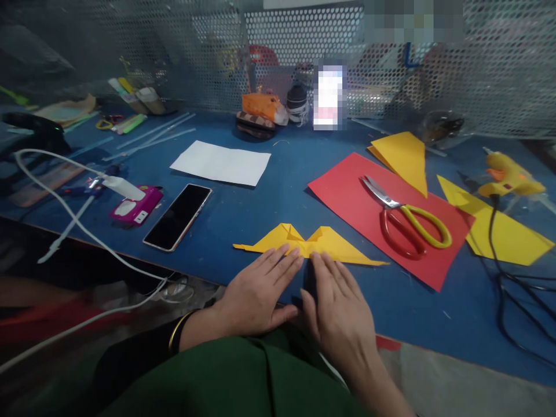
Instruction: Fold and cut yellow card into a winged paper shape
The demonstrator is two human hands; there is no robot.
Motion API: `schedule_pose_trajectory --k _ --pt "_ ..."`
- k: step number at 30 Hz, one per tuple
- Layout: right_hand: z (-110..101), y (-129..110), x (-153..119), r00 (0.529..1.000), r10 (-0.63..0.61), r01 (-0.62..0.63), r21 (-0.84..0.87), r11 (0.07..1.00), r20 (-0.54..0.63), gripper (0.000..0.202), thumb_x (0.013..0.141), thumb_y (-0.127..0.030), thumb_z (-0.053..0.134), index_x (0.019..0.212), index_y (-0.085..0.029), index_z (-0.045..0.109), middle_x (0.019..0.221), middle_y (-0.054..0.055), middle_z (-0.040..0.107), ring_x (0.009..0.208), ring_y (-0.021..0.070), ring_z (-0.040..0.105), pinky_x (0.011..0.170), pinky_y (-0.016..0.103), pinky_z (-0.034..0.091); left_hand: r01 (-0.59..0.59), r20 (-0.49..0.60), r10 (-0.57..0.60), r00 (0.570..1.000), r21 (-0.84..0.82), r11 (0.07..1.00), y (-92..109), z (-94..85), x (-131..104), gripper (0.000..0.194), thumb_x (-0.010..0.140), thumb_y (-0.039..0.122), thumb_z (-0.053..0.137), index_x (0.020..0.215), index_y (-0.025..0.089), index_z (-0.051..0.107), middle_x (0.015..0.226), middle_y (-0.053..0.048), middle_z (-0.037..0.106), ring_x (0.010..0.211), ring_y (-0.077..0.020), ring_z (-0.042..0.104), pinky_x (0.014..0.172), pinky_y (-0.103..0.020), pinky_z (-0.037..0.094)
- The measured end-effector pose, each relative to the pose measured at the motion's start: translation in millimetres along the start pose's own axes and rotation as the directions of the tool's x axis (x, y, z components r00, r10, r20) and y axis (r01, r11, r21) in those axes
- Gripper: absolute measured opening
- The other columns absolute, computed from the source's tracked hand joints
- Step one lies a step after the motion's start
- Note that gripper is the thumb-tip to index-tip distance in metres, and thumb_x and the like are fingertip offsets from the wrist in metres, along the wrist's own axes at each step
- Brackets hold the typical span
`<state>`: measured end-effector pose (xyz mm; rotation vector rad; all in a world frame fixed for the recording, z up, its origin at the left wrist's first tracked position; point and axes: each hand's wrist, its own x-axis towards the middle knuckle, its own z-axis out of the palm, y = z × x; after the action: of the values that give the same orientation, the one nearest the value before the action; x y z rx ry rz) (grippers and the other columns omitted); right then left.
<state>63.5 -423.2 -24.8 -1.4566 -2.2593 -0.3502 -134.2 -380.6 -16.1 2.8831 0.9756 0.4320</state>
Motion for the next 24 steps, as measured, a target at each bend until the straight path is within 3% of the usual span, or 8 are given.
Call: schedule_pose_trajectory --k 2,6,14,19,24 --pt "1.3 -2.3 1.9 1.000 -0.025 0.025 -0.004 1.000 0.004 0.052 0.100 -0.029 0.042 0.142 0.003 0.043 0.128 0.025 0.066 0.120 0.0308 0.064 0.104 0.044 0.048 -0.001 0.010 0.001 1.000 -0.007 1.000 -0.3 -0.4 0.2 0.073 0.098 0.055 0.046 0.147 0.002 0.042 0.156 -0.017 0.041 0.149 -0.0315 0.032 0.122 -0.046 0.029" --pt "-1.0 11.3 -5.1 0.999 0.040 -0.041 -0.038 0.998 -0.005 0.052 0.101 -0.033 0.042 0.137 0.004 0.046 0.124 0.027 0.067 0.113 0.0329 0.067 0.100 0.046 0.050 -0.003 0.005 0.003 1.000 -0.007 1.000 -1.0 -0.7 0.6 0.076 0.099 0.061 0.041 0.146 0.002 0.044 0.155 -0.018 0.043 0.148 -0.0319 0.034 0.122 -0.046 0.030" --pt "-16.4 55.2 -31.4 0.959 0.279 -0.274 -0.086 0.958 0.051 0.067 0.101 -0.053 0.031 0.139 0.000 0.047 0.123 0.027 0.067 0.108 0.0371 0.068 0.101 0.054 0.049 -0.007 -0.024 0.006 1.000 -0.002 1.000 -1.1 0.4 -0.2 0.076 0.099 0.061 0.041 0.147 0.002 0.043 0.156 -0.018 0.041 0.149 -0.0312 0.031 0.122 -0.045 0.030" --pt "-13.5 36.3 -22.1 0.967 0.255 -0.250 -0.152 0.956 0.017 0.072 0.101 -0.051 0.032 0.144 0.005 0.040 0.129 0.032 0.062 0.125 0.0410 0.059 0.104 0.056 0.046 -0.001 -0.042 0.001 0.999 0.007 1.000 -0.5 0.5 -0.1 0.075 0.099 0.060 0.040 0.147 0.002 0.043 0.155 -0.017 0.043 0.148 -0.0306 0.034 0.122 -0.044 0.029" --pt "-3.4 -2.3 -3.2 0.999 -0.007 0.006 0.023 1.000 0.042 0.067 0.101 -0.038 0.039 0.155 -0.002 0.025 0.137 0.023 0.061 0.131 0.0311 0.056 0.107 0.048 0.046 0.008 -0.016 -0.008 1.000 -0.024 1.000 -0.7 0.9 -0.2 0.072 0.096 0.050 0.050 0.148 0.001 0.041 0.157 -0.017 0.041 0.149 -0.0315 0.031 0.123 -0.045 0.028"
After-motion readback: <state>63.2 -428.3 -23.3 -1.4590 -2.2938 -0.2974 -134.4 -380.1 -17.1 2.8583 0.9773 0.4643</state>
